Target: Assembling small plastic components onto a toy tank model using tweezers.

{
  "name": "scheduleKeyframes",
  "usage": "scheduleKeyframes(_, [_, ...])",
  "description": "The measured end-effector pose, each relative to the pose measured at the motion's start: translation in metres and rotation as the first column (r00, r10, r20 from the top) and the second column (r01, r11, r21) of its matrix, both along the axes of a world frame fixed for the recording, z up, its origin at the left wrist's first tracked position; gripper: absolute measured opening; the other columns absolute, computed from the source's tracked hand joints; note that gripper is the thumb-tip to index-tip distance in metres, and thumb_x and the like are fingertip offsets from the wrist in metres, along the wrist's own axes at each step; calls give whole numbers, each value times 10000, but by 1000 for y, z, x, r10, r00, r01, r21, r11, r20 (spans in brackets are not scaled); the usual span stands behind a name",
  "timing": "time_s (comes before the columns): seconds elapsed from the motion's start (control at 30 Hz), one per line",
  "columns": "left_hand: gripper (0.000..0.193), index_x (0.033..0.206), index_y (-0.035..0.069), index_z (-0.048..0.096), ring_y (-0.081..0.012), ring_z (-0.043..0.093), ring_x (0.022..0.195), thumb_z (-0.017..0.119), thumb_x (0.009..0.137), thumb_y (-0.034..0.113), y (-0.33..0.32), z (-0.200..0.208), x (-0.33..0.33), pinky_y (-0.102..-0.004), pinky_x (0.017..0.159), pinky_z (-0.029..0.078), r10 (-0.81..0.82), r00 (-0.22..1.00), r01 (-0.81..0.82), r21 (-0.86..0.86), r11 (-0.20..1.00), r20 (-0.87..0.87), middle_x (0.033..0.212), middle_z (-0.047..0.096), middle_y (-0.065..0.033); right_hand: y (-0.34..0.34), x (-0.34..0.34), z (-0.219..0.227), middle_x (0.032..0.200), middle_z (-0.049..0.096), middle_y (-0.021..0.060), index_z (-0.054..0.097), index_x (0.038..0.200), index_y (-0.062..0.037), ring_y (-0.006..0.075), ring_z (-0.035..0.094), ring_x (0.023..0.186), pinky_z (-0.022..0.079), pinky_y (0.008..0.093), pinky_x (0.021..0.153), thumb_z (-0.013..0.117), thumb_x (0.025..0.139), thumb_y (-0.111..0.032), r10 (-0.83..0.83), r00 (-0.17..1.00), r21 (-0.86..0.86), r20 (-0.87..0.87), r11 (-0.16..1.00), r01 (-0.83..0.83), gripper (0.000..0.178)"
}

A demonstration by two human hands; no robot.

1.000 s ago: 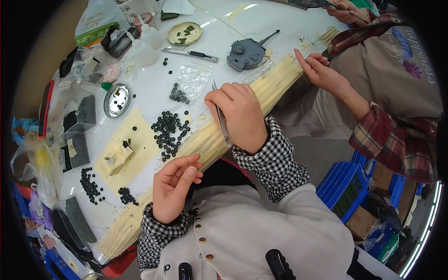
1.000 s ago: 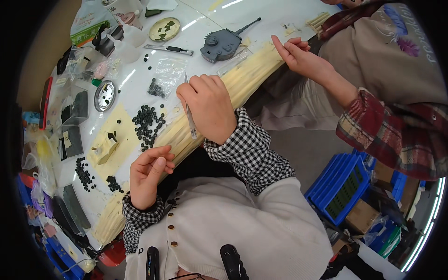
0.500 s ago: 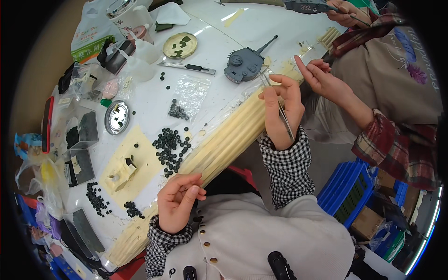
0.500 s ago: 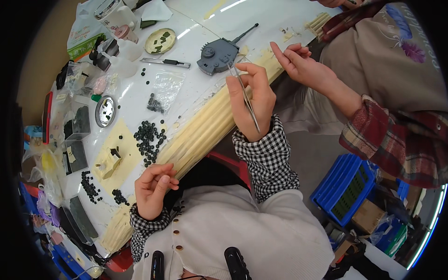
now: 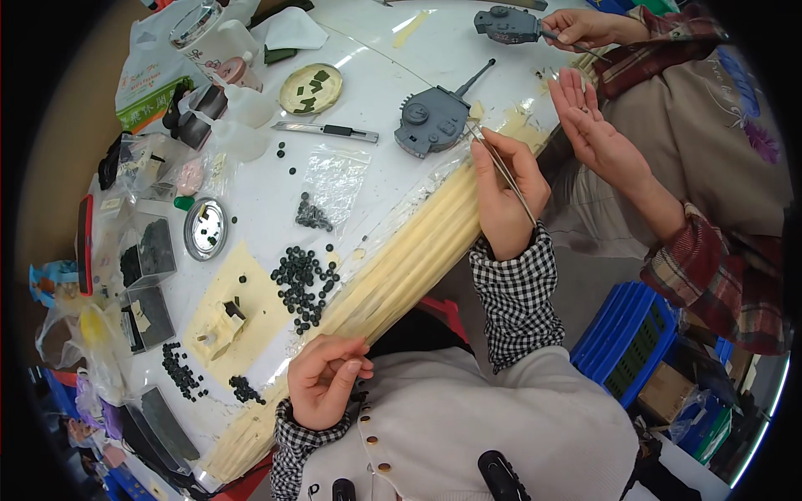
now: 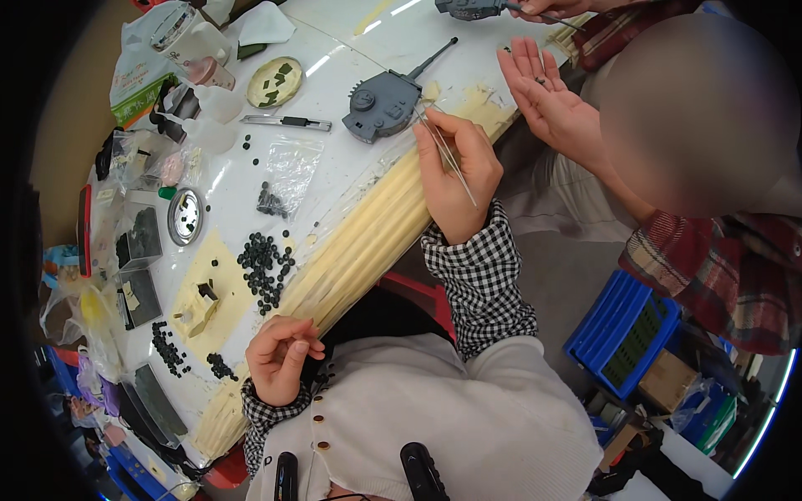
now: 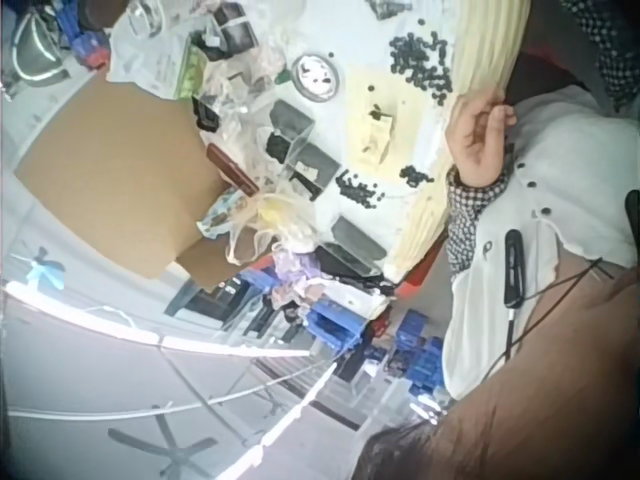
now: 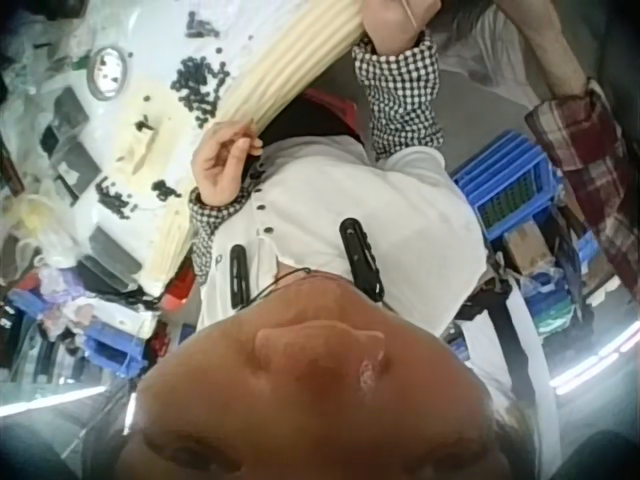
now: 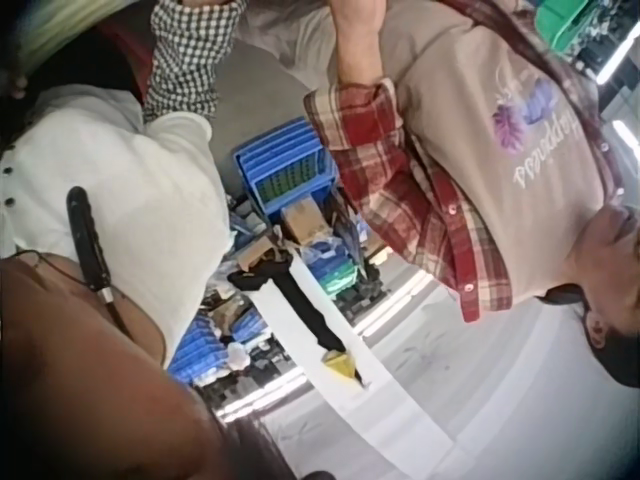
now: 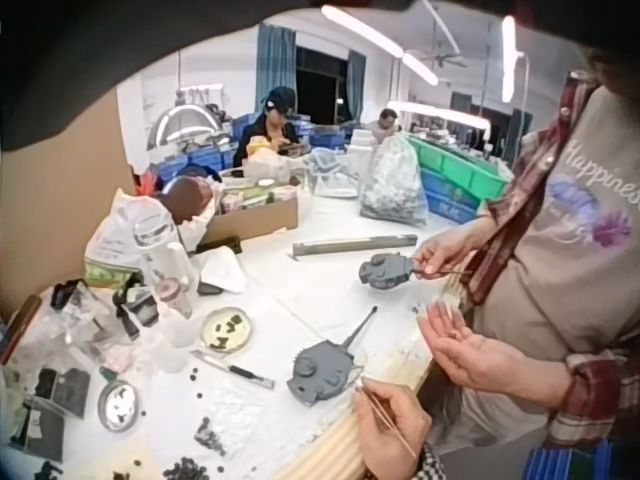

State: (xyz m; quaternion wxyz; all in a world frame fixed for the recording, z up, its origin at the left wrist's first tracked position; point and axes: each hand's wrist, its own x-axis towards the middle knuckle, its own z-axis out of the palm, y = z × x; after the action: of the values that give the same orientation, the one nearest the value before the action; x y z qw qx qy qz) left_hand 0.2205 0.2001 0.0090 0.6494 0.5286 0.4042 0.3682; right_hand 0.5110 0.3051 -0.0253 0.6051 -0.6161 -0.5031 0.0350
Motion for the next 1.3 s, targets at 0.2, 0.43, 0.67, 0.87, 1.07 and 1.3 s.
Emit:
scheduleKeyframes(0.2, [214, 1131, -80, 608, -182, 649, 798, 568, 950, 28, 0, 0, 0, -277, 675, 583, 3, 1000, -2, 18, 1000, -15, 1034, 591, -166, 2, -2, -1, 821, 667, 115, 671, 978, 24, 183, 657, 715, 519, 278, 679, 718, 826, -11, -27, 1000, 12, 1, 1000, 27, 163])
scheduleKeyframes(0.43, [222, 1142, -79, 599, -183, 648, 796, 562, 956, 36, 0, -1, 1, -279, 671, 584, -2, 1000, 3, 38, 999, -20, 1034, 593, -172, 2, -2, -2, 808, 659, 120, 656, 939, 18, 197, 650, 693, 518, 290, 652, 711, 816, -5, -55, 998, 21, 28, 998, 54, 137])
scheduleKeyframes(0.67, [229, 1151, -79, 594, -182, 646, 798, 559, 961, 43, 0, -1, 1, -277, 673, 583, -14, 999, 16, 53, 998, -31, 1037, 591, -176, 4, -2, -2, 792, 654, 110, 646, 931, 3, 204, 645, 690, 518, 298, 641, 711, 811, -10, -64, 997, 11, 42, 998, 64, 137])
scheduleKeyframes(0.87, [225, 1148, -79, 598, -182, 647, 802, 560, 958, 35, 1, -1, 1, -277, 684, 580, -9, 1000, 10, 57, 998, -24, 1035, 590, -170, 5, -2, -2, 787, 656, 110, 646, 927, 4, 200, 649, 688, 519, 298, 640, 708, 822, -23, -67, 997, 18, 41, 998, 66, 125])
scheduleKeyframes(1.07, [221, 1148, -80, 599, -181, 647, 805, 553, 956, 20, 0, -1, 1, -276, 688, 580, -14, 1000, 15, 50, 999, -15, 1036, 588, -167, 4, -3, -1, 785, 655, 109, 648, 926, 8, 193, 647, 686, 519, 297, 634, 707, 824, -25, -81, 996, 40, 46, 996, 80, 123])
scheduleKeyframes(1.3, [222, 1151, -75, 599, -177, 643, 799, 548, 960, 25, -2, -1, 1, -269, 672, 578, -2, 1000, 5, 76, 997, -30, 1038, 591, -166, 5, -3, -3, 789, 656, 108, 646, 926, 3, 207, 642, 681, 520, 301, 639, 712, 810, -17, -62, 997, 26, 36, 998, 61, 135])
